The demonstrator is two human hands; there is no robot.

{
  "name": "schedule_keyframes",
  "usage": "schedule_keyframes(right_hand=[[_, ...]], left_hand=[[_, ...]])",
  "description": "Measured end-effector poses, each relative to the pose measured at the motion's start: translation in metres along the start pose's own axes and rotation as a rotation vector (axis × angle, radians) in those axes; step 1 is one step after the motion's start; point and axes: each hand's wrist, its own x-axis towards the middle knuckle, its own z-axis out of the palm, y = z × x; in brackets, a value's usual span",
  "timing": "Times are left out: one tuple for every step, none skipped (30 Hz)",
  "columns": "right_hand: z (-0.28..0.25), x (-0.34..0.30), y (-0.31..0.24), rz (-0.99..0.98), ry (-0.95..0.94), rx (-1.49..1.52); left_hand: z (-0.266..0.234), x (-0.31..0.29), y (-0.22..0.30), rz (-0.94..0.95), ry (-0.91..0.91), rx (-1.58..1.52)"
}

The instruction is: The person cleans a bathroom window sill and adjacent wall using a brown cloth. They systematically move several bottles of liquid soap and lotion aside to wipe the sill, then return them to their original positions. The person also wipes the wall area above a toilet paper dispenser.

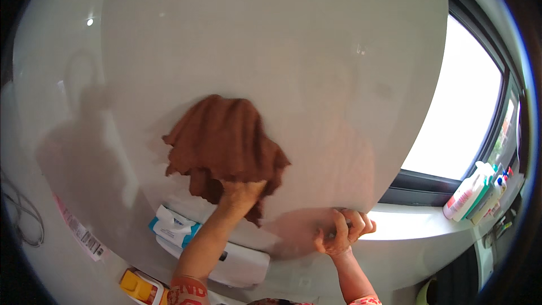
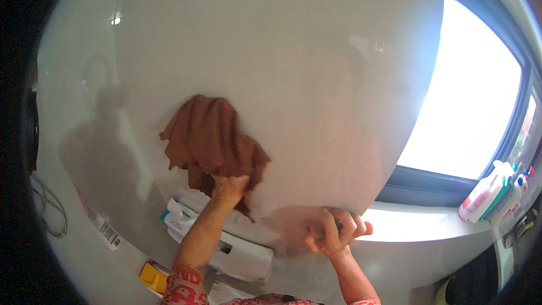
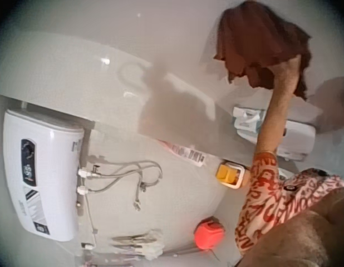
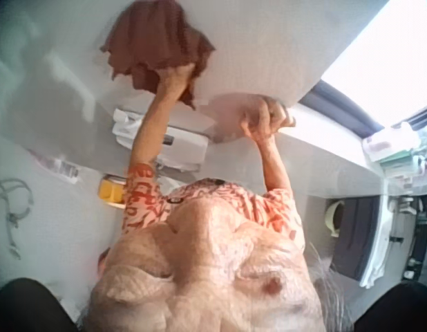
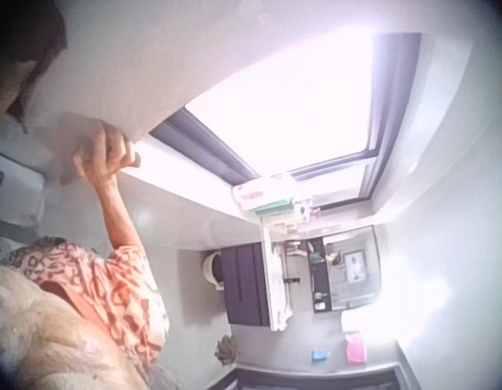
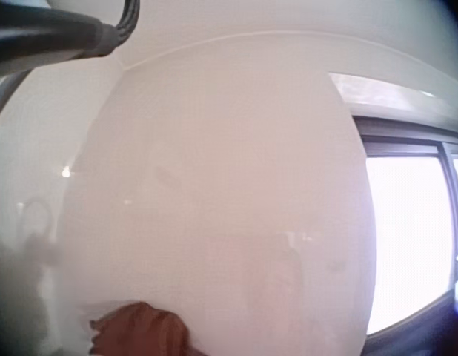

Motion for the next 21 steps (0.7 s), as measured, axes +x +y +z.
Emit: schedule_keyframes(right_hand=[[-0.001, -0.001, 0.003, 0.002, 0.002, 0.003], [-0.003, -0.003, 0.006, 0.004, 0.004, 0.006], [-0.004, -0.006, 0.01, 0.006, 0.002, 0.016], [-0.005, -0.008, 0.013, 0.017, 0.009, 0.017], [-0.007, -0.011, 0.015, 0.028, 0.015, 0.016], [-0.006, -0.012, 0.015, 0.04, 0.024, 0.039], [-0.002, -0.008, 0.009, 0.04, 0.027, 0.091], [0.004, -0.006, 0.002, 0.05, 0.061, 0.151], [0.003, -0.012, 0.007, 0.046, 0.063, 0.141], [0.0, -0.014, 0.012, 0.048, 0.072, 0.147], [0.0, -0.009, 0.009, 0.038, 0.074, 0.16], [0.001, -0.007, 0.007, 0.034, 0.08, 0.172], [0.0, -0.006, 0.007, 0.028, 0.079, 0.169], [-0.002, -0.009, 0.013, 0.023, 0.068, 0.14], [-0.004, -0.014, 0.018, 0.024, 0.034, 0.093], [-0.004, -0.012, 0.016, 0.022, 0.025, 0.098], [-0.004, -0.009, 0.014, 0.019, 0.016, 0.104], [-0.003, -0.008, 0.011, 0.017, 0.005, 0.107], [-0.004, -0.007, 0.011, 0.012, 0.001, 0.124], [-0.002, -0.007, 0.011, 0.012, 0.009, 0.132], [-0.001, -0.009, 0.011, 0.012, 0.012, 0.143]], left_hand=[[-0.006, 0.007, 0.019, 0.109, -0.014, 0.122], [-0.006, 0.011, 0.037, 0.162, -0.04, 0.135], [-0.008, 0.016, 0.055, 0.216, -0.062, 0.151], [-0.003, 0.016, 0.069, 0.213, -0.101, 0.059], [0.001, 0.016, 0.084, 0.211, -0.14, -0.036], [0.015, 0.005, 0.094, 0.247, -0.143, -0.132], [0.024, -0.006, 0.092, 0.271, -0.139, -0.178], [0.033, -0.019, 0.089, 0.297, -0.141, -0.228], [0.052, -0.03, 0.108, 0.32, -0.137, -0.333], [0.057, -0.025, 0.13, 0.351, -0.131, -0.383], [0.053, -0.015, 0.138, 0.374, -0.126, -0.373], [0.048, -0.003, 0.146, 0.383, -0.103, -0.341], [0.044, 0.009, 0.151, 0.386, -0.08, -0.33], [0.045, 0.018, 0.165, 0.392, -0.06, -0.349], [0.047, 0.026, 0.172, 0.381, -0.038, -0.351], [0.041, 0.037, 0.167, 0.372, -0.017, -0.309], [0.032, 0.049, 0.158, 0.369, 0.008, -0.265], [0.026, 0.056, 0.147, 0.355, 0.025, -0.218], [0.021, 0.063, 0.141, 0.342, 0.044, -0.185], [0.016, 0.07, 0.133, 0.333, 0.067, -0.143], [0.011, 0.075, 0.123, 0.319, 0.087, -0.101]])
